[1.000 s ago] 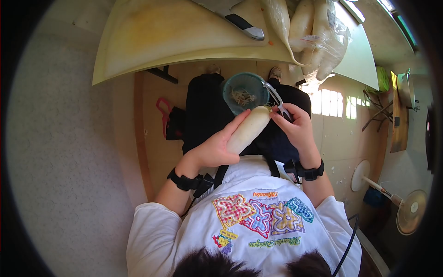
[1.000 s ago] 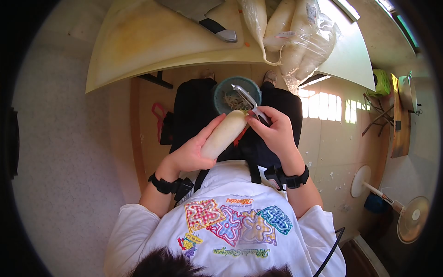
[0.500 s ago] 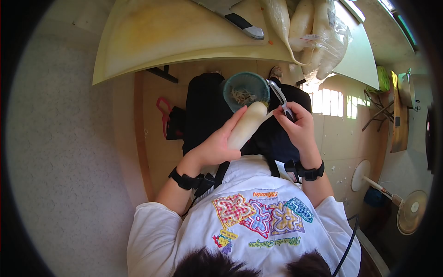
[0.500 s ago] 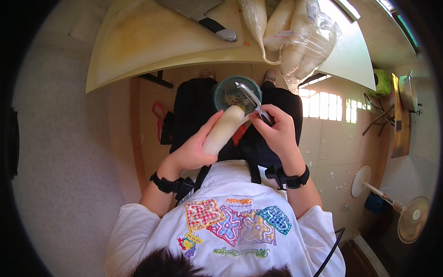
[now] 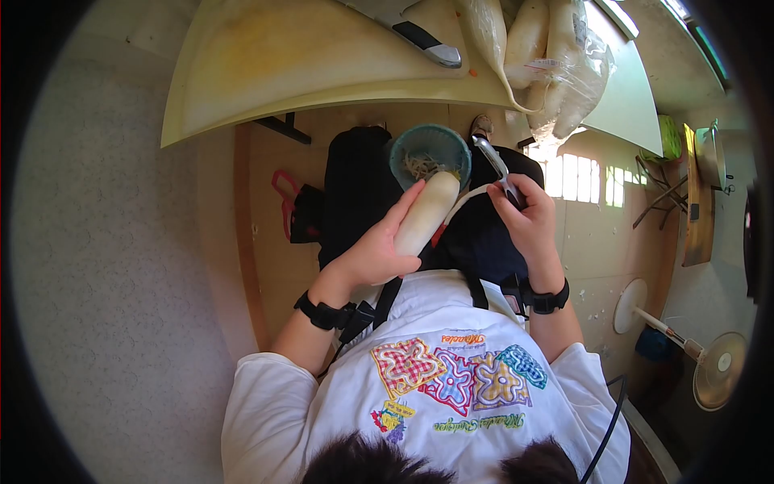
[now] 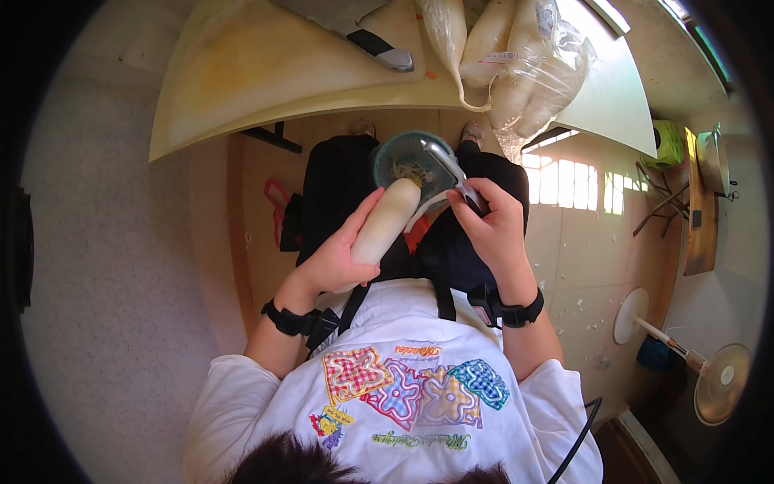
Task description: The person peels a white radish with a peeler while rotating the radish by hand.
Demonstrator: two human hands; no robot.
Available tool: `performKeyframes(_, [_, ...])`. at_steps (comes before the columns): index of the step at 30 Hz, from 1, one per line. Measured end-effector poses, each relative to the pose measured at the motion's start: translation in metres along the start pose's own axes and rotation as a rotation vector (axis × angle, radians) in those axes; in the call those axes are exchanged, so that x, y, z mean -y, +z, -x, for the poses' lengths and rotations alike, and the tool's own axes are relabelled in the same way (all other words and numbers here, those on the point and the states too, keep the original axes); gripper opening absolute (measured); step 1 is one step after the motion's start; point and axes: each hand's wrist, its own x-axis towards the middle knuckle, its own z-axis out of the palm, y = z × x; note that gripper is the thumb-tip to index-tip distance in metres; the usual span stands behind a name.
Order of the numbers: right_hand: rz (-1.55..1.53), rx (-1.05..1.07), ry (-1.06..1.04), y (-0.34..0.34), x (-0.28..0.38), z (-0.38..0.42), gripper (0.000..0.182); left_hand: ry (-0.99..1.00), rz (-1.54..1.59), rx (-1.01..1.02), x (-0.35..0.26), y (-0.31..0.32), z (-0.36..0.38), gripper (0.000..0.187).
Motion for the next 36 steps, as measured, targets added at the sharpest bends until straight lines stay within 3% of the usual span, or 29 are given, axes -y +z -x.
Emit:
performKeyframes(15, [0.067,-0.014,0.014,0.005,0.003,-0.005,0.015,-0.049,0.228,0.053,0.008,-0.004,-0.001,0.1])
performKeyframes(21, [-0.04,-0.006,0.013,0.008,-0.003,-0.005,0.016,-0.008,0.203,0.025,0.01,-0.005,-0.003,0.101])
performKeyframes(36, [-0.049,0.26,0.0,0.004,0.011,0.009,0.022,-0.005,0.322,-0.046,0.01,0.006,-0.004,0.102])
